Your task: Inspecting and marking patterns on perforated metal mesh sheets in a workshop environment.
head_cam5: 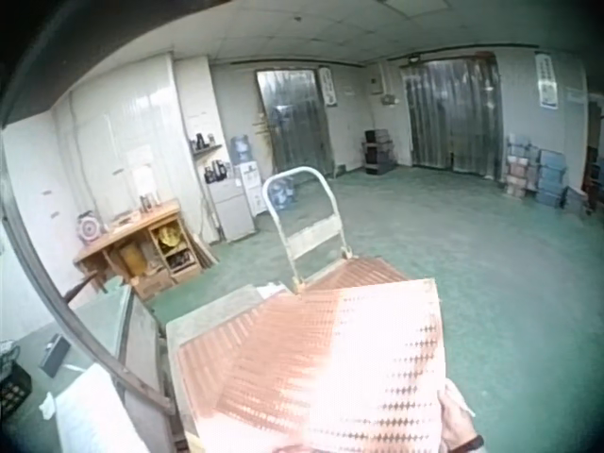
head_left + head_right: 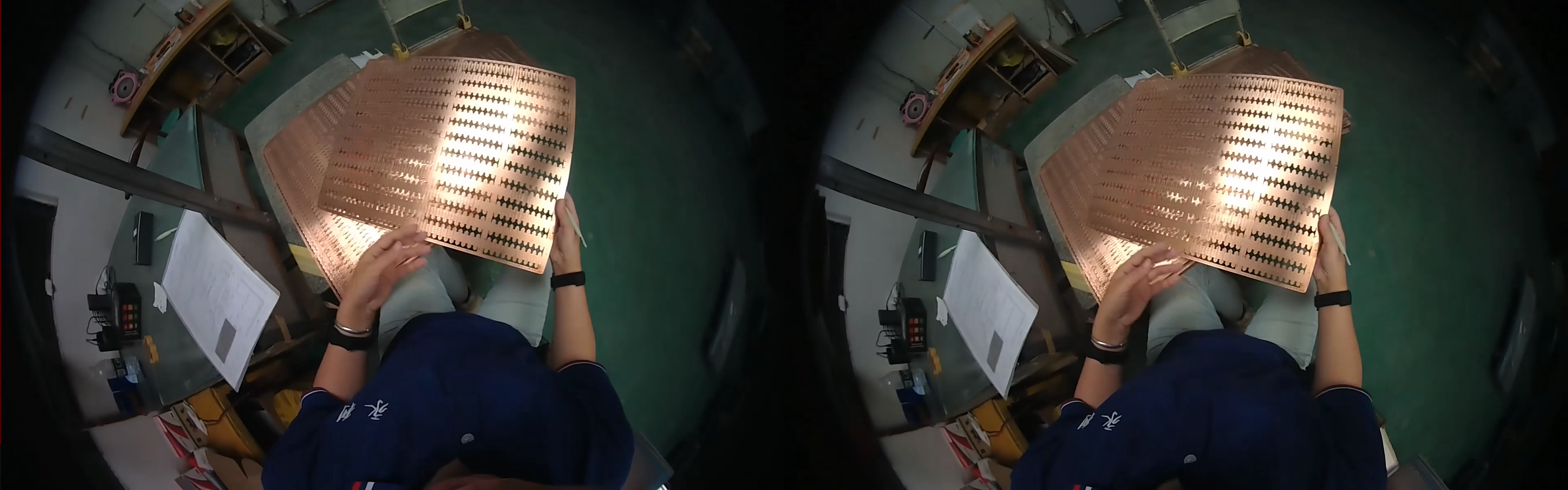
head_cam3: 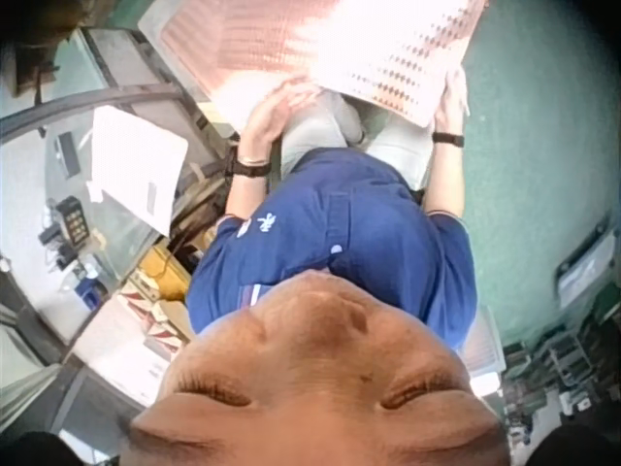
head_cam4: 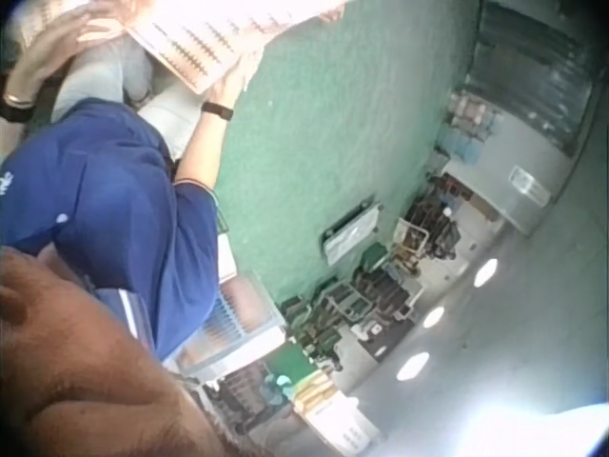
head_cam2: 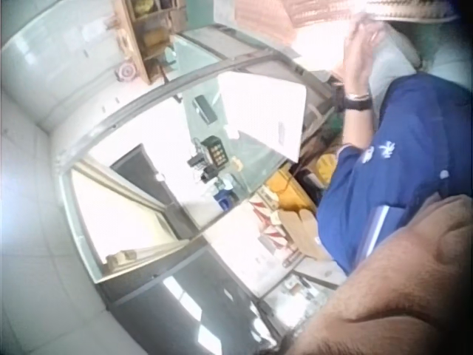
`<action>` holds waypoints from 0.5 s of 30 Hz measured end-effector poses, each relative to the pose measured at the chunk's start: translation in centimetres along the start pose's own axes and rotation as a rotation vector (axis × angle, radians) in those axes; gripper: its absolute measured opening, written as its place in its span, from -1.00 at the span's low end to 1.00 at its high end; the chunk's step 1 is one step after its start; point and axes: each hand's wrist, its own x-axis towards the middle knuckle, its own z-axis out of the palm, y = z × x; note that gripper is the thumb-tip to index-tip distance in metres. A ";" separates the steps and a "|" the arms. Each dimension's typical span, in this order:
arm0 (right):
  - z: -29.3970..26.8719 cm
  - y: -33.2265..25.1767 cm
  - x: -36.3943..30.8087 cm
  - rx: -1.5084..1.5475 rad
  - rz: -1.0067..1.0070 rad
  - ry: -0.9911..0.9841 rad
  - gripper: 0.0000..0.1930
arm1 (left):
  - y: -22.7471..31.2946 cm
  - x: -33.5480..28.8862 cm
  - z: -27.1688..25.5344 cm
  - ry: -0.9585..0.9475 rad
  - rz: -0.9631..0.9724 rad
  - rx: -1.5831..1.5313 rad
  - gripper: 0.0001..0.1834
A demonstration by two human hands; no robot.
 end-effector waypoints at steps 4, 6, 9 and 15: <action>-3.3 -5.5 -1.7 -0.126 -0.094 0.105 -0.56 | 5.1 0.5 -2.7 0.249 0.390 0.205 -0.61; -4.2 -8.3 -2.6 -0.165 -0.125 0.145 -0.55 | 5.8 1.6 -4.5 0.295 0.418 0.233 -0.62; -6.3 -11.8 -4.1 -0.171 -0.147 0.128 -0.53 | 5.3 3.9 -5.0 0.363 0.418 0.361 -0.62; -7.9 -16.7 -5.8 -0.337 -0.250 0.262 -0.54 | 5.1 5.5 -1.1 0.044 0.264 0.016 -0.69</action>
